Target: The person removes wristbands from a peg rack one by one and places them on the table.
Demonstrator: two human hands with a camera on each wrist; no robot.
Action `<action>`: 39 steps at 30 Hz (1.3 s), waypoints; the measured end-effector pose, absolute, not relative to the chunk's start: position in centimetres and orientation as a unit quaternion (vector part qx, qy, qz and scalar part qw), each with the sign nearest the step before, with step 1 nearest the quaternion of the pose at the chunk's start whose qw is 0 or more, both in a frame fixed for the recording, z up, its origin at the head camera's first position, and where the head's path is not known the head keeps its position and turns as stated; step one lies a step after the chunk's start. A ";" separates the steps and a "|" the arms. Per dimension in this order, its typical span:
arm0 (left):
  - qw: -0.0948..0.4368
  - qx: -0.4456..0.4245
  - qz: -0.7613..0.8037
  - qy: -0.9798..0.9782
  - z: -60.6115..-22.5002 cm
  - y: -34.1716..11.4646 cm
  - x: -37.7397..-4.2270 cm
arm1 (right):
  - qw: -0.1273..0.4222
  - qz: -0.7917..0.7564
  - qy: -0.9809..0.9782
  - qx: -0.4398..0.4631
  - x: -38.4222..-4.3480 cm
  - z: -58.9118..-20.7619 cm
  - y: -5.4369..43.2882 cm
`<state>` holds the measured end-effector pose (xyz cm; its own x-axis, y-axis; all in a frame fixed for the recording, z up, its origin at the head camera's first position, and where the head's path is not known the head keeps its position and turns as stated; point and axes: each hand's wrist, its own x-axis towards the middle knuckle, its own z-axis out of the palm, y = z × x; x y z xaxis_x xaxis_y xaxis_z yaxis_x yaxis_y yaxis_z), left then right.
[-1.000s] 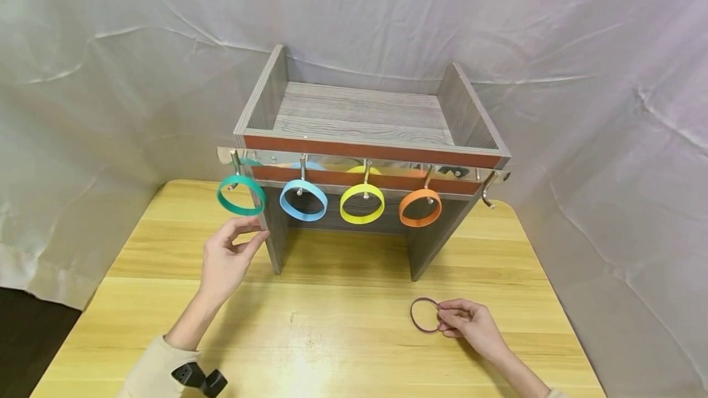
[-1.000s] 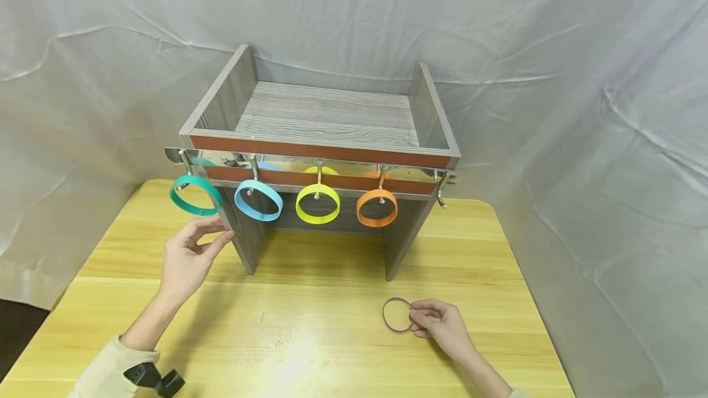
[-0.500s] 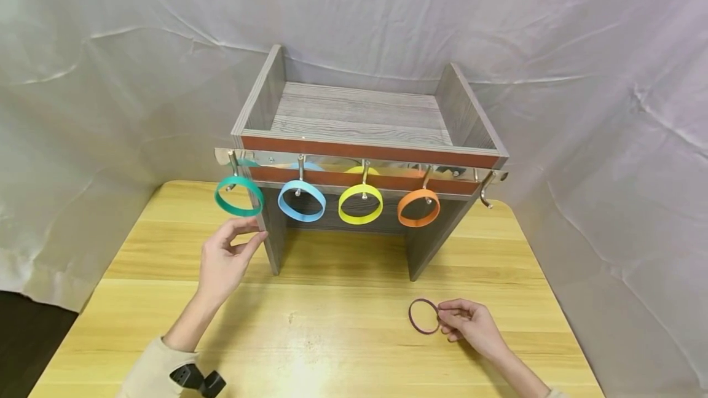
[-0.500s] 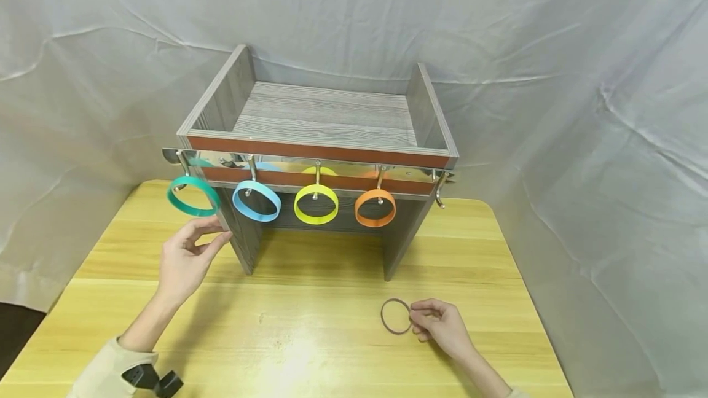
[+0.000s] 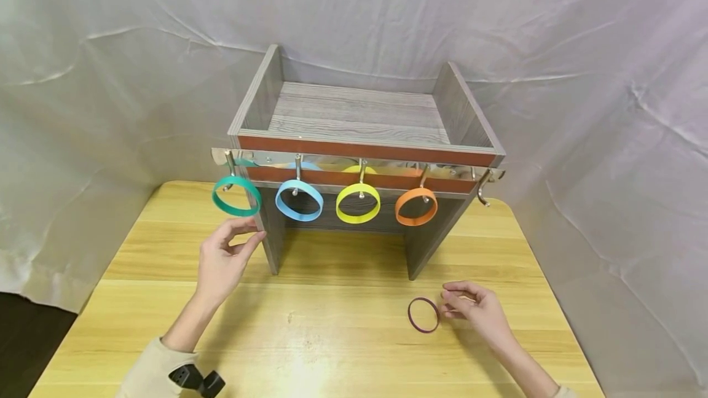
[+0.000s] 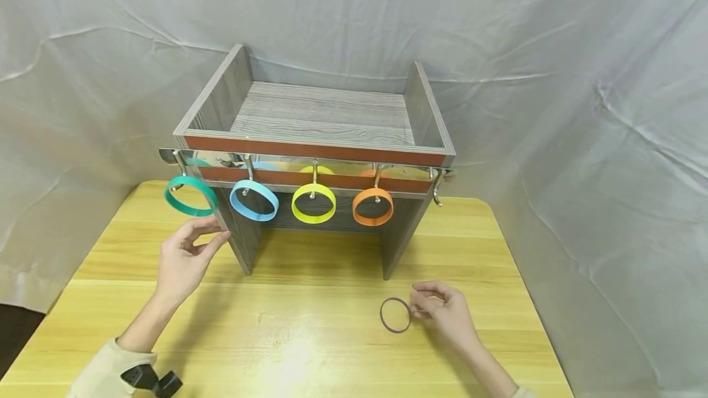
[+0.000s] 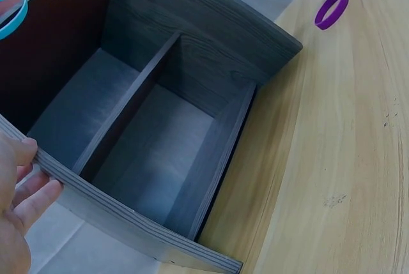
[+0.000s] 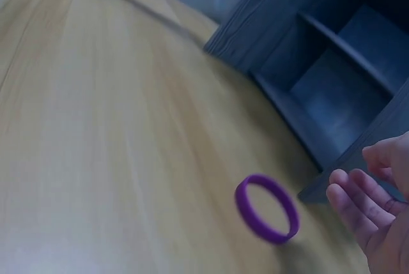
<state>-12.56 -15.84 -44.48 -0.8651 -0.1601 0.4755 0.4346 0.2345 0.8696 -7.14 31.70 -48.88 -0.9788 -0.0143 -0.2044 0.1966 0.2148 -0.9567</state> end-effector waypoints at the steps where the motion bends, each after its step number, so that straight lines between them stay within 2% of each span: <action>1: 0.244 -0.093 -0.612 -0.747 -44.5 -15.8 -12.6 | 0.080 -0.624 0.775 0.055 -7.2 -48.6 31.6; 16: 0.246 -0.095 -0.606 -0.751 -44.6 -15.9 -12.6 | 0.035 -0.663 0.747 -0.038 -7.2 -44.6 29.4; 32: 0.243 -0.094 -0.608 -0.750 -44.5 -15.9 -12.7 | -0.099 -0.706 0.690 -0.121 -8.8 -38.9 26.0; 39: 0.244 -0.094 -0.608 -0.749 -44.6 -15.9 -12.6 | -0.095 -0.691 0.698 -0.160 -9.8 -37.2 25.4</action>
<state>-12.62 -15.89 -44.56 -0.8627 -0.1561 0.4810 0.4387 0.2424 0.8653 -9.84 25.42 -37.16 -0.9308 -0.0914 0.3540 -0.3548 -0.0074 -0.9349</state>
